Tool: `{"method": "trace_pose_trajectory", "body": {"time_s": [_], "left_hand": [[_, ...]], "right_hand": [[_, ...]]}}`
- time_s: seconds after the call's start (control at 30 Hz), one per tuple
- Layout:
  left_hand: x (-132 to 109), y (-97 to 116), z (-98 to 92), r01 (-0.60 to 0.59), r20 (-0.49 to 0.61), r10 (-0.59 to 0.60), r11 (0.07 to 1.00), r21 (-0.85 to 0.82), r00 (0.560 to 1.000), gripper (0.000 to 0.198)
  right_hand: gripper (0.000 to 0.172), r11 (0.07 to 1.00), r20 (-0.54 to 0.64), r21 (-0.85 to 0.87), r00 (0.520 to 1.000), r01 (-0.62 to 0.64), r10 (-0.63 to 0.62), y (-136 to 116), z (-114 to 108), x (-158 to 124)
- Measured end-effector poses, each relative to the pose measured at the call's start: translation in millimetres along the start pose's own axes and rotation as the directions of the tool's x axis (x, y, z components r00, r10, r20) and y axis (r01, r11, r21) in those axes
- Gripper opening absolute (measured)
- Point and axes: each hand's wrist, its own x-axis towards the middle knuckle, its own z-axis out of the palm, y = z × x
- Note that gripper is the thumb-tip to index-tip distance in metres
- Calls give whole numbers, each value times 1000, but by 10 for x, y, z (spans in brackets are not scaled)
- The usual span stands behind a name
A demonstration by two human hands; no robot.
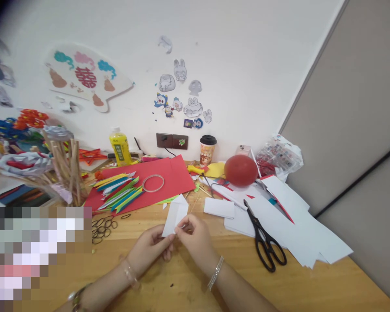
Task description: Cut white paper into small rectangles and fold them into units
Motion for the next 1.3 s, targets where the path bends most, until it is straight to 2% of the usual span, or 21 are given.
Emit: {"method": "trace_pose_trajectory", "body": {"time_s": [0.3,0.5,0.73,0.8,0.87,0.93,1.0,1.07,1.13,1.2,1.27,1.3], "left_hand": [[12,-4,-1,29,20,-29,999,-40,999,39],[21,-44,-3,75,59,-72,996,-45,996,45],[7,-18,-22,76,64,-76,997,4,995,46],[10,-19,-39,77,61,-79,997,31,995,47],[18,-23,-61,69,50,-72,995,72,996,45],[22,-19,-80,54,43,-60,989,139,997,40],[15,-3,-89,26,43,-37,973,231,998,31],[-5,22,-91,-29,43,15,944,330,999,21],[-32,52,-94,-93,43,82,909,407,996,18],[-54,82,-104,-155,42,153,860,486,987,17],[-59,107,-127,-200,24,228,796,571,973,18],[-53,117,-143,-212,4,262,771,600,965,20]], "right_hand": [[13,998,44,54,998,-42,40,-16,-22,0],[15,1000,66,15,998,-21,20,-8,-41,1],[26,997,136,61,990,-42,33,-91,-117,11],[23,1000,79,-25,997,1,1,-101,-213,49],[19,989,-53,-137,997,51,-58,-103,-335,100],[18,978,-201,-193,972,81,-120,-113,-441,142],[22,966,-265,-217,945,137,-194,-144,-494,151],[30,914,-173,-312,931,257,-321,-191,-485,127],[34,802,47,-441,903,403,-428,-234,-440,89],[23,691,200,-546,874,474,-443,-254,-393,63],[3,652,193,-620,890,437,-413,-244,-363,58],[5,663,160,-635,907,397,-390,-233,-354,61]]}}
